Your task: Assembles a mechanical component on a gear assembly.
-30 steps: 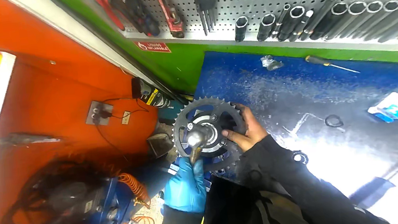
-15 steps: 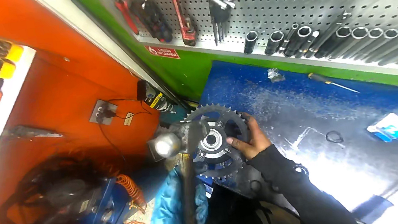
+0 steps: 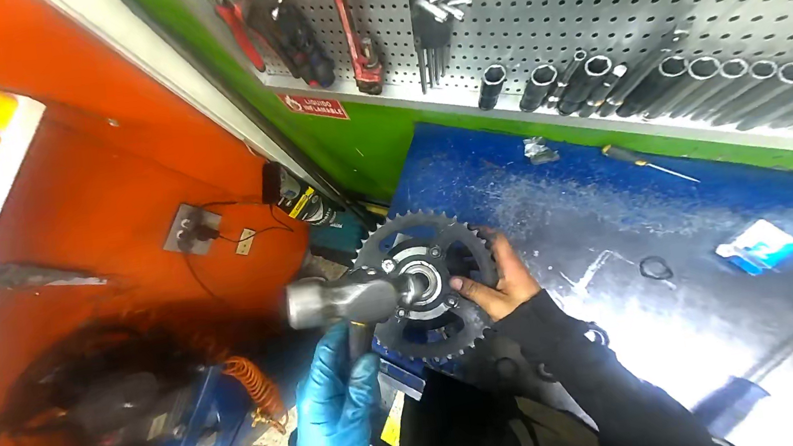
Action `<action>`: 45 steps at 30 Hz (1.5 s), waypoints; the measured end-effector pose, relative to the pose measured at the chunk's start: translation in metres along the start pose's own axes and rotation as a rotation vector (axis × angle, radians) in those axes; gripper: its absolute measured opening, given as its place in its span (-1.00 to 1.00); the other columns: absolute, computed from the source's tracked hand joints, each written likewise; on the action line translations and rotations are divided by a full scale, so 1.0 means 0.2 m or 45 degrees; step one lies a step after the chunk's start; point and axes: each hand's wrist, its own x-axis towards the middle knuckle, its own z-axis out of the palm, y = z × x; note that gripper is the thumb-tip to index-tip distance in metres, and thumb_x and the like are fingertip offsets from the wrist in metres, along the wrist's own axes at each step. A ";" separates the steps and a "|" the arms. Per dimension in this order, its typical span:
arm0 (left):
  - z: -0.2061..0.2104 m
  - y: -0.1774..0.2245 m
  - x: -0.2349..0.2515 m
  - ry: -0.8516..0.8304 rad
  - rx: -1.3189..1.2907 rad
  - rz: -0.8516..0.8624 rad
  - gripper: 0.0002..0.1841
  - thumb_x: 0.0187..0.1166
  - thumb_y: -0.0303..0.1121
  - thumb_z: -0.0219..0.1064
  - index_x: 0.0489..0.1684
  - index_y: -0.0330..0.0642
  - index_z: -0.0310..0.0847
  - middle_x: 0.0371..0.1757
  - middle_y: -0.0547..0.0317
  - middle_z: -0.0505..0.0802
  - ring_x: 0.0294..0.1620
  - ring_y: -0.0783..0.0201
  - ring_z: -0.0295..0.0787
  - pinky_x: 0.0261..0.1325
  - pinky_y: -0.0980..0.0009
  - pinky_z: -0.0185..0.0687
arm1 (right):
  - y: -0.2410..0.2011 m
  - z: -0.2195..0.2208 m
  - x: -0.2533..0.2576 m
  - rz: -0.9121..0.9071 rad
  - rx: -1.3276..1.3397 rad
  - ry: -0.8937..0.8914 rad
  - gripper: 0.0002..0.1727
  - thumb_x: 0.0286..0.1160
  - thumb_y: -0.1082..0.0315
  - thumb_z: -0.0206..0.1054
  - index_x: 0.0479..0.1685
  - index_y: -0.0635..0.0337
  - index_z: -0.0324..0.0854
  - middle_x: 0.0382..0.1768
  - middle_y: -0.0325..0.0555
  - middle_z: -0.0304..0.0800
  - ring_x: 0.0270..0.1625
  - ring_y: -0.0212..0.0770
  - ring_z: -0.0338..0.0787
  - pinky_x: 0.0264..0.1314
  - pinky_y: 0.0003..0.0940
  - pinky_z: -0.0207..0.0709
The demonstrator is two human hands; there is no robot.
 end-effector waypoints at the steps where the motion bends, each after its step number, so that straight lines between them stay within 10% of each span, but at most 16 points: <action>1: 0.01 0.00 0.01 0.020 0.246 0.020 -0.59 0.60 -0.14 0.42 0.37 -0.01 0.60 -0.31 0.27 0.84 -0.54 0.41 0.72 -0.48 0.44 0.77 | -0.01 0.00 0.00 0.011 0.006 0.011 -0.01 0.17 0.25 0.63 0.71 0.22 0.20 0.39 0.07 0.66 0.31 -0.22 0.77 0.37 -0.24 0.69; 6: 0.08 -0.06 0.02 -0.067 1.199 0.241 -0.47 0.72 0.00 0.16 0.32 -0.30 0.68 -0.15 -0.01 0.93 -0.28 0.13 0.92 -0.21 0.10 0.87 | -0.04 0.01 -0.01 0.049 0.041 0.013 -0.02 0.17 0.27 0.62 0.71 0.21 0.20 0.40 0.07 0.64 0.33 -0.27 0.73 0.39 -0.31 0.65; 14: 0.12 0.04 0.03 0.164 1.193 0.552 -0.54 0.83 -0.03 0.08 -0.11 -0.28 0.70 -0.40 0.05 0.81 -0.39 0.37 0.79 -0.30 0.45 0.73 | -0.02 0.00 0.01 0.004 0.056 -0.030 -0.04 0.20 0.29 0.61 0.69 0.28 0.19 0.36 0.08 0.66 0.31 -0.27 0.74 0.41 -0.31 0.64; 18: 0.16 -0.05 0.04 -0.018 1.432 0.348 -0.51 0.78 -0.12 0.06 0.24 -0.36 0.74 -0.13 -0.13 0.93 -0.31 -0.01 0.93 -0.30 0.02 0.83 | -0.02 0.00 0.01 0.038 0.046 -0.024 -0.03 0.18 0.25 0.61 0.71 0.20 0.20 0.38 0.08 0.66 0.33 -0.24 0.74 0.39 -0.25 0.66; 26: 0.14 0.08 0.05 0.153 1.258 0.491 -0.55 0.83 -0.05 0.07 -0.06 -0.29 0.72 -0.40 0.05 0.82 -0.42 0.34 0.79 -0.34 0.41 0.73 | -0.03 0.00 0.01 0.014 0.007 -0.008 -0.04 0.19 0.24 0.62 0.69 0.25 0.21 0.39 0.13 0.64 0.34 -0.20 0.72 0.42 -0.24 0.61; 32: 0.21 -0.02 0.05 -0.030 1.532 0.197 -0.50 0.76 -0.12 0.06 0.30 -0.38 0.70 -0.27 -0.12 0.92 -0.43 -0.06 0.90 -0.40 -0.03 0.80 | -0.02 0.01 0.02 0.029 0.019 -0.002 -0.02 0.16 0.22 0.62 0.70 0.22 0.21 0.41 0.10 0.63 0.36 -0.23 0.71 0.44 -0.27 0.60; 40: 0.17 0.14 0.03 0.191 1.315 0.427 -0.53 0.84 -0.06 0.03 0.03 -0.34 0.67 -0.46 0.06 0.80 -0.47 0.35 0.78 -0.40 0.40 0.73 | -0.02 -0.01 0.02 -0.011 0.023 -0.045 -0.02 0.18 0.24 0.60 0.70 0.28 0.18 0.43 0.15 0.59 0.35 -0.22 0.70 0.42 -0.29 0.61; 45: 0.24 0.03 0.08 -0.096 1.596 -0.012 -0.53 0.75 -0.10 0.10 0.30 -0.32 0.65 -0.41 -0.09 0.87 -0.48 -0.12 0.87 -0.44 -0.11 0.76 | -0.01 0.01 0.03 -0.016 0.003 0.002 -0.01 0.14 0.24 0.62 0.69 0.27 0.20 0.40 0.13 0.63 0.37 -0.23 0.70 0.45 -0.28 0.59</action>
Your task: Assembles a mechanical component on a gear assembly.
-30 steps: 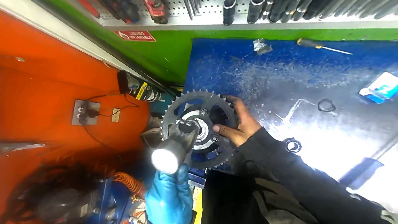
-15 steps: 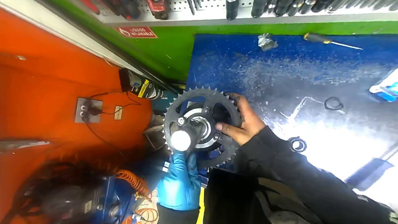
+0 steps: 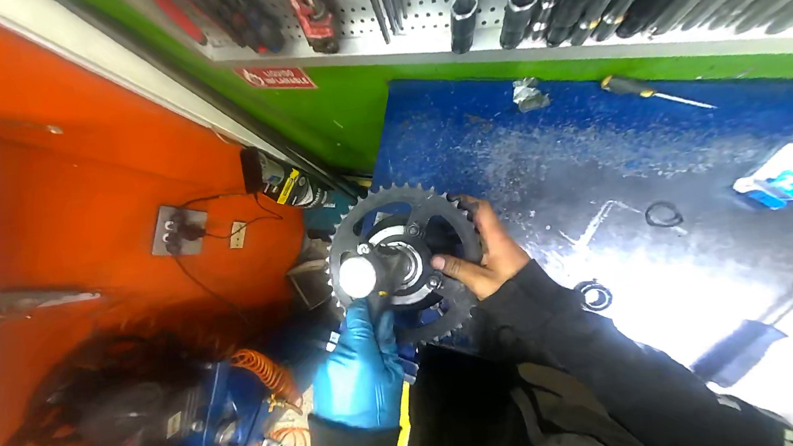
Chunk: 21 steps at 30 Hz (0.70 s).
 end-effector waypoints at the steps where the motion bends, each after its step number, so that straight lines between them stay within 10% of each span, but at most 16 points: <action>1: -0.01 0.00 -0.02 -0.027 0.015 -0.006 -0.52 0.76 -0.10 0.11 0.36 -0.30 0.64 -0.33 -0.11 0.89 -0.45 -0.14 0.88 -0.42 -0.14 0.77 | 0.00 0.00 -0.02 0.012 -0.008 0.000 -0.01 0.15 0.24 0.62 0.69 0.26 0.21 0.40 0.13 0.63 0.38 -0.22 0.70 0.46 -0.26 0.59; 8: -0.15 -0.02 -0.25 0.217 -0.508 0.083 -0.42 0.81 0.01 -0.01 0.15 -0.42 0.68 -0.52 0.06 0.81 -0.59 0.20 0.77 -0.51 0.15 0.76 | -0.05 -0.05 -0.02 0.121 -0.008 -0.058 0.04 0.22 0.24 0.64 0.79 0.12 0.13 0.38 0.13 0.67 0.29 -0.09 0.77 0.35 -0.07 0.69; 16: 0.32 0.44 -0.17 -1.136 -0.652 0.327 -0.50 0.87 -0.07 -0.01 0.61 -0.19 0.44 0.24 -0.30 0.81 0.28 -0.27 0.77 0.38 -0.28 0.56 | -0.25 -0.60 -0.07 0.061 -0.354 0.030 -0.33 0.40 0.28 0.42 0.52 0.40 0.41 0.22 0.22 0.75 0.12 -0.07 0.84 0.19 -0.12 0.73; 21: 0.39 0.74 0.05 -1.271 -0.620 0.220 -0.49 0.93 -0.22 -0.12 0.76 -0.26 0.24 0.60 -0.31 0.57 0.64 -0.21 0.48 0.69 -0.14 0.26 | -0.28 -0.37 0.02 0.299 -0.404 -0.059 -0.33 0.53 0.27 0.47 0.60 0.33 0.37 0.18 0.26 0.76 0.08 0.04 0.84 0.15 -0.01 0.71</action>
